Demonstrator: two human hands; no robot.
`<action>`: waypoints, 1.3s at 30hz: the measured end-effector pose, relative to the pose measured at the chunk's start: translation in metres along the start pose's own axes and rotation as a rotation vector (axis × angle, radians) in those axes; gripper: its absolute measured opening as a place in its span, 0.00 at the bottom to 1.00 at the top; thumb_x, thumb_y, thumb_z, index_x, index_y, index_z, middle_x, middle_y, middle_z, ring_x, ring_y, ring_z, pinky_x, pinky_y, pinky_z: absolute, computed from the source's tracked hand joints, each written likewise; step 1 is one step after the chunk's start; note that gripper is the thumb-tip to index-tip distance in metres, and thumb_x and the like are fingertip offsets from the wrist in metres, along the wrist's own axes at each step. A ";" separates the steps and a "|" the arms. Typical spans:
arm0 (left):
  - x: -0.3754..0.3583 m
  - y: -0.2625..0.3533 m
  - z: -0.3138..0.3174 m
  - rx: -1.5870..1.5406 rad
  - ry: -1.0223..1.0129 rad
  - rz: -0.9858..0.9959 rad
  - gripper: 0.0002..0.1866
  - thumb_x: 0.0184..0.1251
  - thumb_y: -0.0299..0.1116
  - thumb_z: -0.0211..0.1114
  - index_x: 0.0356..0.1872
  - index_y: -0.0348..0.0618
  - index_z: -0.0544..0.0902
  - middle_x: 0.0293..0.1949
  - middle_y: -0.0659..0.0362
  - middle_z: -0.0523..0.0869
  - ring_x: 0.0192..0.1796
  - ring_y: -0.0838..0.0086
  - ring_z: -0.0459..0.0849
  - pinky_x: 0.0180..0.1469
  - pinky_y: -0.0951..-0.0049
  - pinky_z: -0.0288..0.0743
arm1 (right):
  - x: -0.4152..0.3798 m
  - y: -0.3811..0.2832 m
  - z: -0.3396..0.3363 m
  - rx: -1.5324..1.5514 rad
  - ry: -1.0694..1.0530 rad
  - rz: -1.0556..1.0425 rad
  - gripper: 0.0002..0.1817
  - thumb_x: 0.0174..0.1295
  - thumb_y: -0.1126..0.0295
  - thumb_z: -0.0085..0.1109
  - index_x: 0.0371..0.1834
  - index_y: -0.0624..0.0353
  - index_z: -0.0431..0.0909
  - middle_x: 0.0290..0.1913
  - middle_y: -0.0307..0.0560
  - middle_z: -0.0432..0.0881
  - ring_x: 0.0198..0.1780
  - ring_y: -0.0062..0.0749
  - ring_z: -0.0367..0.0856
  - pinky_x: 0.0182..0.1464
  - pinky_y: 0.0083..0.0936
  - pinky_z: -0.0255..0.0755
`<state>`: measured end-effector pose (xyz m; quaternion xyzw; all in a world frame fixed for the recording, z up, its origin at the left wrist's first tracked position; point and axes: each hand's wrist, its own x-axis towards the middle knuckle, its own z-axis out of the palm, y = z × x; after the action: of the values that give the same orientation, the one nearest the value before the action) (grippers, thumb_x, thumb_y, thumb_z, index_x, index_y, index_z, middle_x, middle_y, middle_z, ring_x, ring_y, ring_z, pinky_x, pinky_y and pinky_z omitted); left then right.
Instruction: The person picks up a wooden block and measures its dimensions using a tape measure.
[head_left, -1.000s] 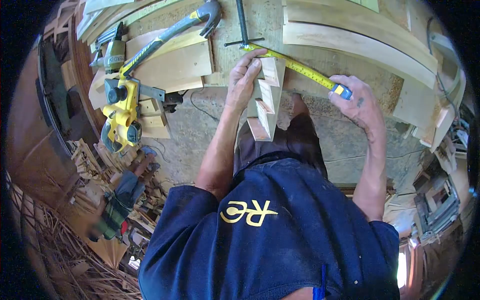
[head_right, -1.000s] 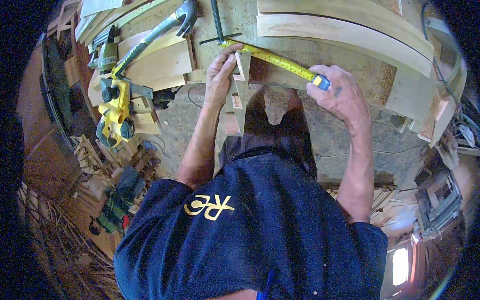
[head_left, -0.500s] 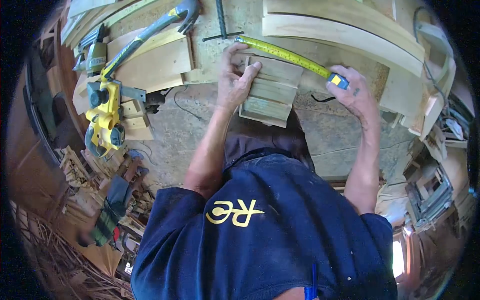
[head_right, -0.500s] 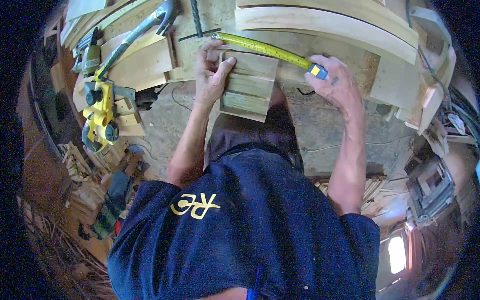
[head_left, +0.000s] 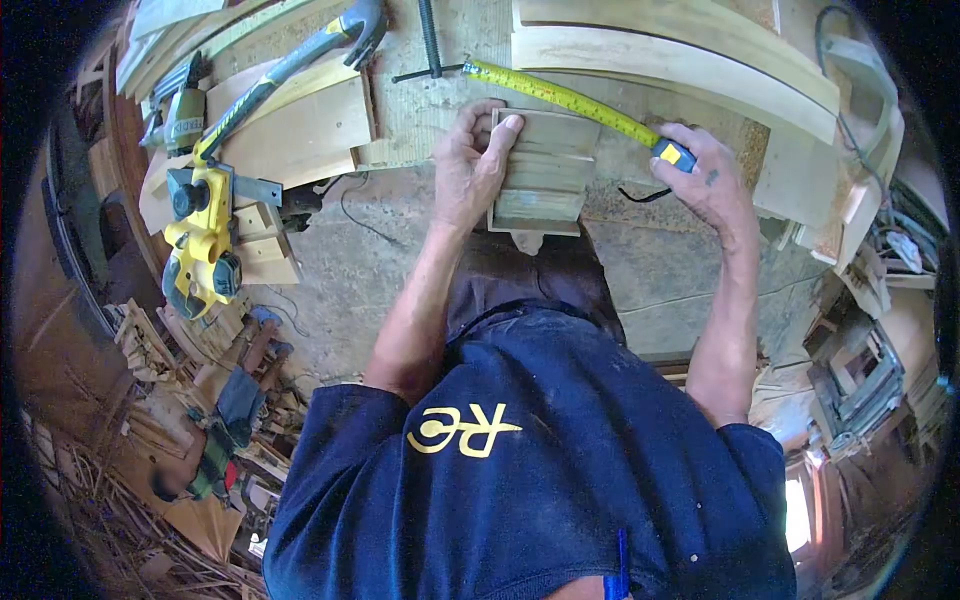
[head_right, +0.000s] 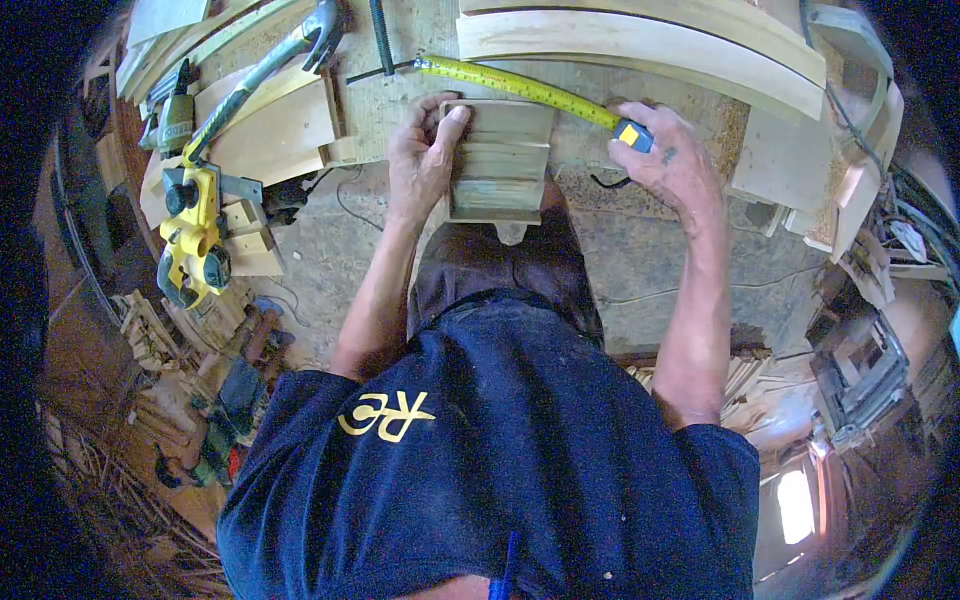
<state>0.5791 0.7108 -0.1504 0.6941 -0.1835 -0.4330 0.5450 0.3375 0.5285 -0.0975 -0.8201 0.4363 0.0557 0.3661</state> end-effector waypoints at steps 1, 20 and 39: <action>-0.001 0.001 0.000 0.055 0.006 0.013 0.15 0.76 0.31 0.69 0.57 0.34 0.82 0.35 0.64 0.87 0.39 0.85 0.83 0.40 0.81 0.76 | -0.001 0.002 0.002 0.020 0.027 -0.040 0.26 0.60 0.58 0.70 0.60 0.56 0.85 0.44 0.54 0.85 0.47 0.46 0.86 0.53 0.37 0.77; 0.004 -0.008 0.001 -0.021 0.102 0.102 0.10 0.74 0.33 0.72 0.44 0.36 0.88 0.32 0.67 0.87 0.34 0.87 0.79 0.38 0.80 0.74 | -0.003 -0.027 0.002 0.177 0.081 -0.219 0.21 0.59 0.64 0.68 0.56 0.55 0.85 0.44 0.54 0.85 0.46 0.48 0.86 0.52 0.38 0.78; 0.020 0.012 0.016 -0.016 0.252 0.013 0.27 0.85 0.48 0.58 0.31 0.35 0.86 0.25 0.69 0.79 0.31 0.84 0.72 0.35 0.75 0.69 | 0.000 -0.047 -0.009 0.161 -0.019 -0.092 0.22 0.61 0.65 0.69 0.58 0.61 0.84 0.49 0.51 0.86 0.51 0.41 0.85 0.57 0.32 0.76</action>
<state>0.5795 0.6828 -0.1482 0.7376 -0.1147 -0.3404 0.5718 0.3709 0.5390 -0.0650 -0.8067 0.3975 0.0112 0.4370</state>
